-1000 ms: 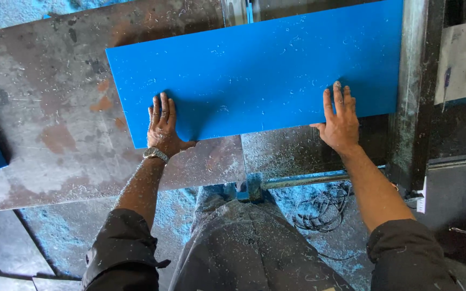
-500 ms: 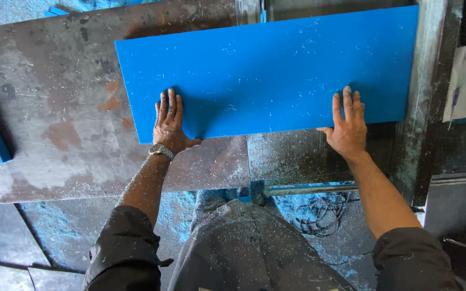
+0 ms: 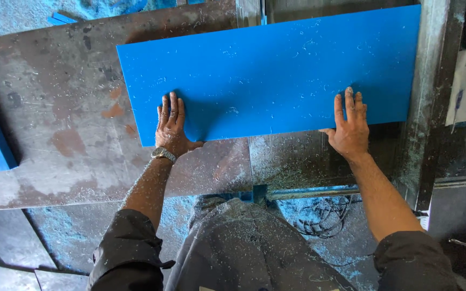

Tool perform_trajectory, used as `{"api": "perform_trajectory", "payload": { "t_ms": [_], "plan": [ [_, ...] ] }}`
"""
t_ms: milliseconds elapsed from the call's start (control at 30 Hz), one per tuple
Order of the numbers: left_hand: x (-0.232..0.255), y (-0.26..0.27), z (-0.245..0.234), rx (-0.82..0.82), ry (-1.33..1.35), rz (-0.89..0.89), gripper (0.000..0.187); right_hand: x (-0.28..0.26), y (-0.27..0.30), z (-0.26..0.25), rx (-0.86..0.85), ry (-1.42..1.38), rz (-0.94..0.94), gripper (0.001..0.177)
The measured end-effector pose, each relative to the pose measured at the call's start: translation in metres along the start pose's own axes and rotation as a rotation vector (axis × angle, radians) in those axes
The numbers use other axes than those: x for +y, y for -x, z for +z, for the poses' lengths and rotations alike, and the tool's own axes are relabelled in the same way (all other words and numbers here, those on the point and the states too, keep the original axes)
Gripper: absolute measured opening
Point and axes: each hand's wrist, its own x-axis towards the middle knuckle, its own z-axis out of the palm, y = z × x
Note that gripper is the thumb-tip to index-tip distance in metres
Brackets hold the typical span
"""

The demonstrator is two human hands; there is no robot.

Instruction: Cutting large blue foam sheets into smaller pieces using a table saw in a manufacturing setting.

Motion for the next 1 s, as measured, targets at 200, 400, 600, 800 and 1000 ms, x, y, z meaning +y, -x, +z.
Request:
{"api": "perform_trajectory", "payload": {
  "t_ms": [200,400,600,800,1000],
  "plan": [
    [0.0,-0.001,0.001,0.008,0.017,0.007,0.16,0.001,0.001,0.0,0.0,-0.003,0.012,0.106],
    [-0.002,-0.002,-0.001,0.013,0.016,0.016,0.156,0.001,-0.002,0.0,0.002,-0.008,0.004,0.104],
    [-0.003,-0.002,0.001,0.023,0.031,0.014,0.155,0.001,-0.004,0.001,0.012,-0.024,0.013,0.108],
    [-0.004,-0.001,-0.002,0.014,0.011,0.029,0.155,-0.001,-0.006,-0.002,0.017,-0.014,0.015,0.107],
    [-0.006,-0.002,-0.001,0.085,0.008,0.075,0.146,-0.008,-0.012,-0.014,0.014,-0.031,0.041,0.107]
  ]
}}
